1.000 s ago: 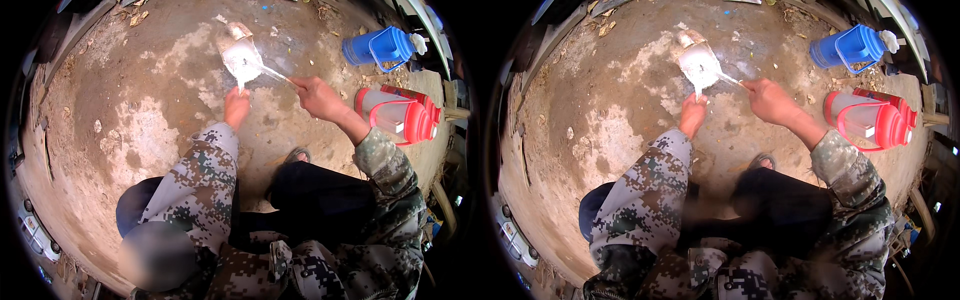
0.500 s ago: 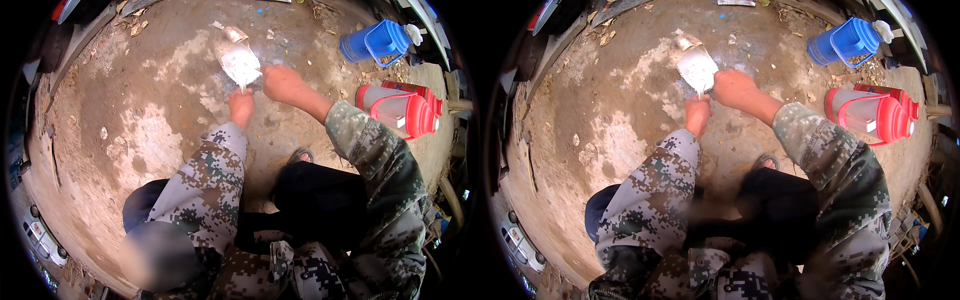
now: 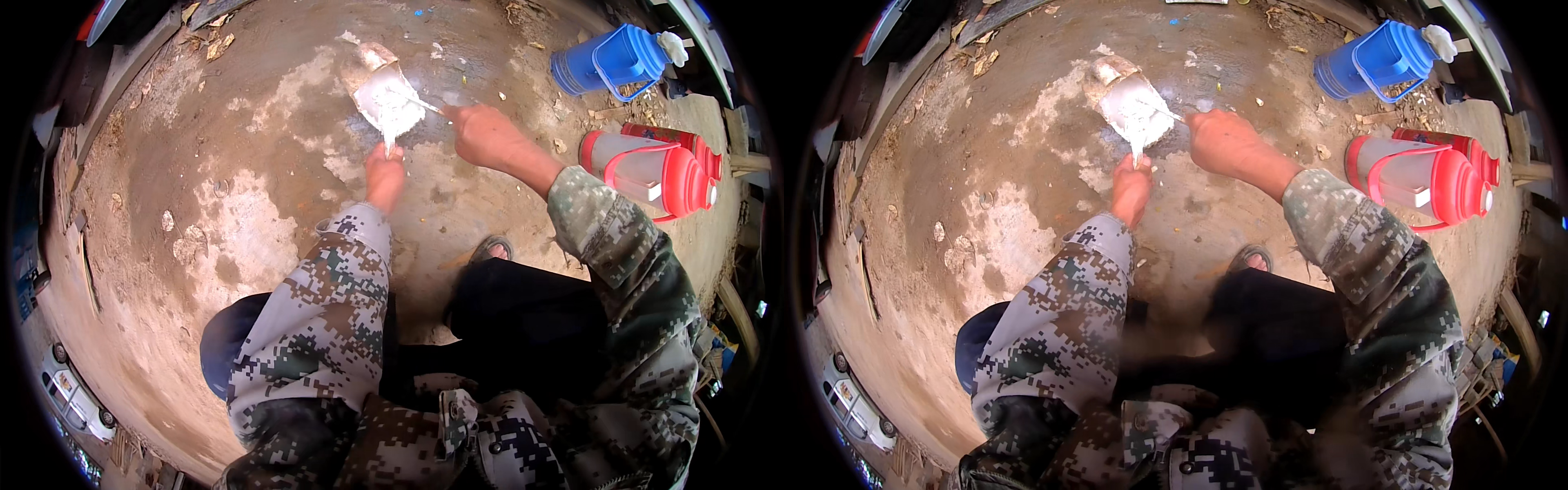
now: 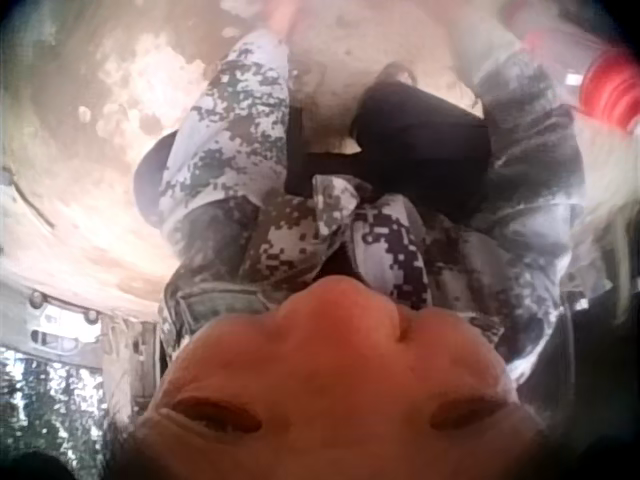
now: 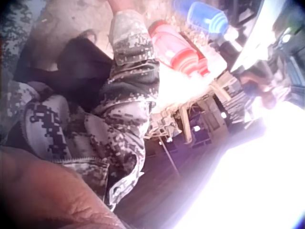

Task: The person squats on a dirt floor and uses a small wooden stick to scrape and spread a white powdery substance. They repeatedly rub the substance into the ground and gather it into a pile, occasionally standing to move around the workspace.

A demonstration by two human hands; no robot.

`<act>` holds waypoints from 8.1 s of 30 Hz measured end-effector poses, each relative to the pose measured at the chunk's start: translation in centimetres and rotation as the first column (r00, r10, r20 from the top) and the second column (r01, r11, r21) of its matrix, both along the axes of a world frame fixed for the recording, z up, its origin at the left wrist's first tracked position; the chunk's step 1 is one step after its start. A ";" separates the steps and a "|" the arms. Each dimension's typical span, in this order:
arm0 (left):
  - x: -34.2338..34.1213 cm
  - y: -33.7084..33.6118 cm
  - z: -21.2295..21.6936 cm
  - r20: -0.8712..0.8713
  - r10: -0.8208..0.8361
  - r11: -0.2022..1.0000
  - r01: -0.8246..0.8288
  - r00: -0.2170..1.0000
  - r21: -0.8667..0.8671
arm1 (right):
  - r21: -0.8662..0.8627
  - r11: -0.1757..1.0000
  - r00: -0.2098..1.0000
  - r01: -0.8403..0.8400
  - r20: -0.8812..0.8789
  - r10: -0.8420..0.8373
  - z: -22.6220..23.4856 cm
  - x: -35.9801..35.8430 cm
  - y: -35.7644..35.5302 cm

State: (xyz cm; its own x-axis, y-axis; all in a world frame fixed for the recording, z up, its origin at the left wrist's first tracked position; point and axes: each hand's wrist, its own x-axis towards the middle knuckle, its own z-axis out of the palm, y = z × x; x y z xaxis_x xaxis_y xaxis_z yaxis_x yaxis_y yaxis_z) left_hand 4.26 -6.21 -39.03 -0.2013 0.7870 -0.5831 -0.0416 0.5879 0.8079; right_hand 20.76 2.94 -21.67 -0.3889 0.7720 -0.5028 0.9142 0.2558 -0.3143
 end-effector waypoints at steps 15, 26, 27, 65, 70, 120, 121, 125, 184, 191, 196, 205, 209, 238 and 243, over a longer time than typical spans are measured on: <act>-1.3 -0.8 1.8 -0.077 0.077 0.994 -0.071 0.994 0.081 | 0.003 0.998 0.980 0.057 -0.191 -0.055 2.8 1.5 0.0; -1.7 -0.5 1.4 -0.326 0.026 0.992 0.017 0.945 0.127 | -0.039 0.998 0.998 -0.039 0.042 0.041 -3.1 -1.1 2.0; -1.8 -0.5 1.7 -0.353 0.012 0.993 0.031 0.936 0.114 | 0.012 1.000 1.000 -0.012 -0.003 0.012 -3.4 -0.5 1.9; -1.7 2.2 9.7 -0.563 -0.308 0.948 0.196 0.767 -0.251 | 0.001 0.972 0.942 -0.235 0.246 0.228 1.4 -1.0 0.8; -1.3 2.6 10.4 -0.598 -0.304 0.950 0.186 0.741 -0.252 | 0.114 0.984 0.986 -0.138 0.114 0.125 0.2 0.2 1.0; -1.8 4.7 8.5 -0.894 -0.241 0.775 0.630 0.377 0.057 | 0.127 0.986 0.979 -0.111 0.182 0.087 -1.5 -1.1 -0.1; -1.6 4.8 8.3 -0.904 -0.253 0.760 0.649 0.346 0.036 | 0.131 0.982 0.973 -0.135 0.207 0.106 -1.3 -1.4 -0.1; -1.5 5.3 7.8 -0.909 -0.302 0.726 0.687 0.287 -0.025 | 0.125 0.959 0.940 -0.255 0.263 0.216 1.0 -4.8 0.0; -1.0 3.5 9.4 -0.728 -0.325 0.916 0.392 0.604 -0.084 | 0.088 0.996 0.999 -0.023 0.047 0.019 -4.0 1.4 1.0; -1.3 4.6 9.8 -0.779 -0.322 0.881 0.471 0.538 -0.039 | 0.155 0.981 0.991 -0.114 0.085 0.102 -4.4 2.7 0.4; -2.5 5.6 10.0 -0.808 -0.361 0.856 0.510 0.466 -0.089 | 0.228 0.962 0.987 -0.151 0.093 0.133 -5.2 2.5 -0.2; -2.8 7.3 11.9 -0.752 -0.486 0.819 0.532 0.446 -0.214 | 0.163 0.980 0.988 -0.111 0.128 0.091 -4.9 2.5 -1.1; -2.2 7.8 12.2 -0.725 -0.500 0.828 0.507 0.474 -0.239 | 0.204 0.972 0.989 -0.119 0.115 0.097 -5.3 3.4 -1.4; -1.8 7.6 11.1 -0.769 -0.494 0.806 0.546 0.406 -0.230 | 0.163 0.960 0.971 -0.227 0.114 0.210 -3.8 1.5 -0.2; -1.7 7.7 10.6 -0.769 -0.475 0.822 0.527 0.428 -0.215 | 0.192 0.917 0.931 -0.350 0.180 0.317 -3.1 1.1 0.0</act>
State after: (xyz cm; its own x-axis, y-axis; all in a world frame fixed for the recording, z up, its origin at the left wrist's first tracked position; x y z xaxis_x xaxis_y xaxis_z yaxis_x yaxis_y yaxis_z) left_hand 2.56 1.48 -28.44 -0.0996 0.9253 -0.3659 0.8850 0.2504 0.3925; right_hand 21.87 2.94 -24.77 -0.5798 0.7061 -0.4066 0.7944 0.6007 -0.0897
